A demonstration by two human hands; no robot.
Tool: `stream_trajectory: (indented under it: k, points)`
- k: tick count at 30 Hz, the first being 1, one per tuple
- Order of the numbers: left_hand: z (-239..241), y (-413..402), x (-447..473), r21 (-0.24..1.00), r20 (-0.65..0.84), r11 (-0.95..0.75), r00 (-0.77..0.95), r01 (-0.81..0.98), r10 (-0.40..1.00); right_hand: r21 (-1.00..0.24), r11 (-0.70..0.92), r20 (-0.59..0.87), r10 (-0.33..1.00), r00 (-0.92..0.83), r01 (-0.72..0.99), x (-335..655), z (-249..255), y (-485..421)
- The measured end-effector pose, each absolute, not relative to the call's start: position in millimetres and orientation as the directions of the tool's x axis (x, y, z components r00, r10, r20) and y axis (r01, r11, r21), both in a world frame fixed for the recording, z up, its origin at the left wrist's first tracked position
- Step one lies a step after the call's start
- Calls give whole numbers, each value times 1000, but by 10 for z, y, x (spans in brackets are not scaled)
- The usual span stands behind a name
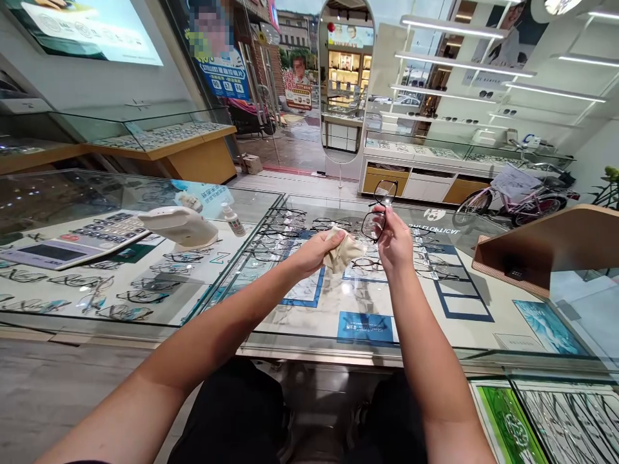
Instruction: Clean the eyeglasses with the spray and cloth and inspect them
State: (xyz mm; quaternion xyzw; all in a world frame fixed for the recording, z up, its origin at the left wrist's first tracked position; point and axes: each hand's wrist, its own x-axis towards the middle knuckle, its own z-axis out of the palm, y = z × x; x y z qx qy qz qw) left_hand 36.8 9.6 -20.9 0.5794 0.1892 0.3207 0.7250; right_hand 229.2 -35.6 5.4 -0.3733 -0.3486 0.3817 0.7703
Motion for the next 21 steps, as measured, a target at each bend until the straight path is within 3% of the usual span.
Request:
stream_trajectory:
  k: [5, 10, 17, 21]
  points:
    - [-128, -42, 318, 996, 75, -75, 881, -45, 467, -840, 443, 262, 838, 479, -314, 2299, 68, -360]
    - [-157, -168, 331, 963, 62, -267, 944, 28, 324, -847, 438, 266, 840, 474, -301, 2305, 76, -370]
    - [-288, -210, 366, 965, 11, -255, 967, 56, 254, -850, 443, 290, 846, 447, -286, 2285, 90, -398]
    - [-227, -152, 367, 996, 50, -91, 921, -16, 386, -844, 462, 306, 832, 463, -273, 2280, 102, -407]
